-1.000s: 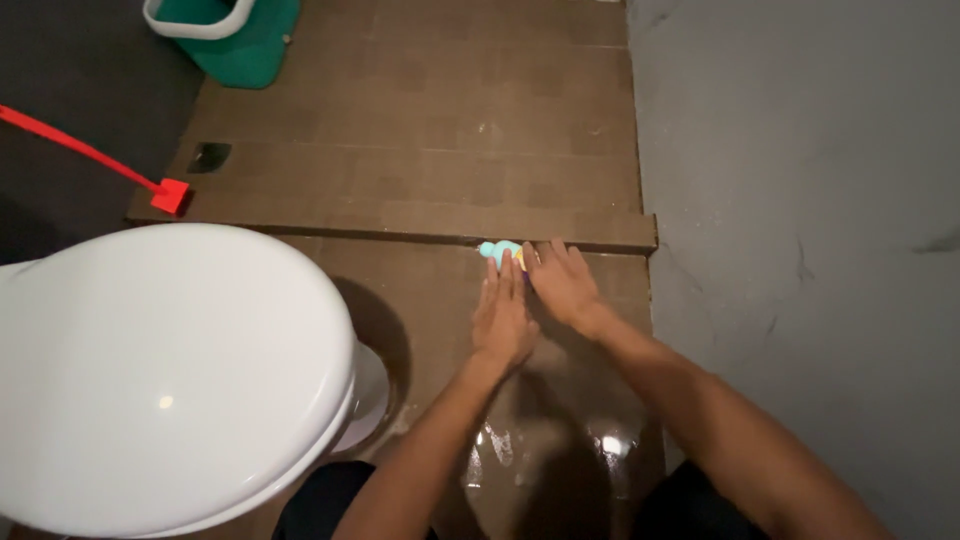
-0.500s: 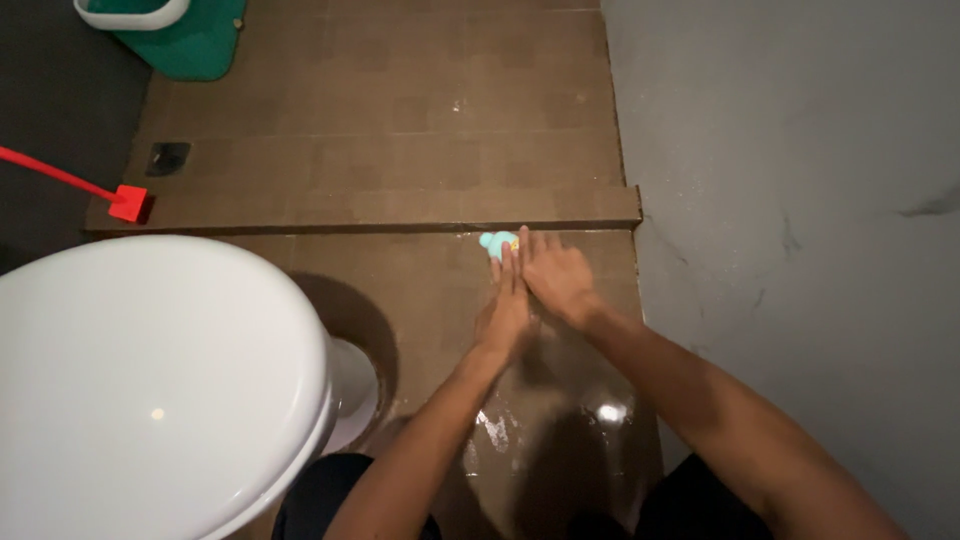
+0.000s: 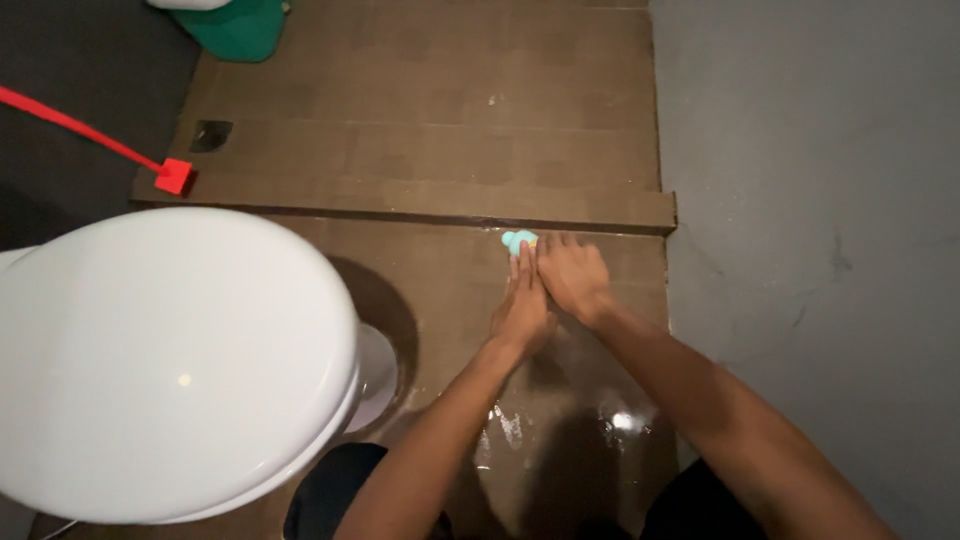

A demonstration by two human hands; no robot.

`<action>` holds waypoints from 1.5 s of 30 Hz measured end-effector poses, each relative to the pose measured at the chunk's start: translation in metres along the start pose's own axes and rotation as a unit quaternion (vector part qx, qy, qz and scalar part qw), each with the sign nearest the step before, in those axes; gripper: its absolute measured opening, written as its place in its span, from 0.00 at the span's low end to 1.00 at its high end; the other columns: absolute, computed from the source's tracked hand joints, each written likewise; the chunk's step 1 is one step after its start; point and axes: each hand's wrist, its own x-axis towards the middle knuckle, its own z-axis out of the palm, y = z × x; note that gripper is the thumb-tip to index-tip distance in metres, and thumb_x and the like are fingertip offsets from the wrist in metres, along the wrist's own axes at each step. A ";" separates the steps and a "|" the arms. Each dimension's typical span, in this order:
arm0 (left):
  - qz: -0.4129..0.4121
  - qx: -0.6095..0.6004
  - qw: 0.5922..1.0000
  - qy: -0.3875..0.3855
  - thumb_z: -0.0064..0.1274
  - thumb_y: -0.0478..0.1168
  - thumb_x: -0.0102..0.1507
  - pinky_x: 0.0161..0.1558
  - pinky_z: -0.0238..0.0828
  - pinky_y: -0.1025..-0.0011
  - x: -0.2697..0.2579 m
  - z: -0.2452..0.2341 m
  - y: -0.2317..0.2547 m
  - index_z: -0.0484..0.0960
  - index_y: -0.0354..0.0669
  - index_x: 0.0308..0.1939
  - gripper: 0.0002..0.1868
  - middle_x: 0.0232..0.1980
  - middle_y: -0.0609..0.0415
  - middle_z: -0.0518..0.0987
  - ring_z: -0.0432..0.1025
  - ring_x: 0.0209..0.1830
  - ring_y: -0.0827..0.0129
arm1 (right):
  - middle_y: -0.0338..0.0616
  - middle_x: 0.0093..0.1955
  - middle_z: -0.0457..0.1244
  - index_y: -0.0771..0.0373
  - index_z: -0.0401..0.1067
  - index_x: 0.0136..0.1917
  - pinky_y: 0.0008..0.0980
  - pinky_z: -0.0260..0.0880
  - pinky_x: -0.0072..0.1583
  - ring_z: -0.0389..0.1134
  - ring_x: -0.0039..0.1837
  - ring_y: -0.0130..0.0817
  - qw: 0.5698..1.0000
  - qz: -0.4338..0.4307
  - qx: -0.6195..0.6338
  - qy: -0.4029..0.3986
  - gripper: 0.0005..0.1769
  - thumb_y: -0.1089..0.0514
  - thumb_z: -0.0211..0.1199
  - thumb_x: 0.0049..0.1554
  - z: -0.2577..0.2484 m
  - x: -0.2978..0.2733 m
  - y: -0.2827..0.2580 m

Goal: The person is cleaning the bathroom floor using a cleaning agent and a rag.

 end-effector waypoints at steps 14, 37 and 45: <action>-0.052 0.039 0.997 0.048 0.41 0.35 0.65 0.70 0.60 0.55 0.002 -0.025 -0.023 0.46 0.39 0.80 0.39 0.85 0.48 0.46 0.43 0.84 0.52 | 0.49 0.52 0.68 0.62 0.73 0.53 0.45 0.75 0.50 0.71 0.56 0.46 0.996 -0.004 0.088 -0.022 0.12 0.54 0.54 0.61 0.006 0.026 -0.018; -0.046 0.103 0.979 0.172 0.42 0.35 0.65 0.74 0.53 0.53 -0.018 -0.028 -0.077 0.49 0.27 0.78 0.38 0.83 0.37 0.47 0.47 0.81 0.41 | 0.47 0.49 0.69 0.62 0.75 0.56 0.41 0.75 0.47 0.73 0.53 0.43 0.984 -0.084 0.137 0.078 0.14 0.57 0.58 0.58 -0.007 0.058 -0.070; -0.080 0.088 0.982 0.150 0.43 0.34 0.64 0.75 0.50 0.54 -0.037 -0.068 -0.049 0.46 0.37 0.80 0.41 0.84 0.42 0.45 0.47 0.80 0.41 | 0.49 0.51 0.69 0.63 0.74 0.53 0.41 0.75 0.48 0.73 0.54 0.44 0.984 -0.068 0.150 0.068 0.14 0.57 0.60 0.54 -0.019 0.069 -0.078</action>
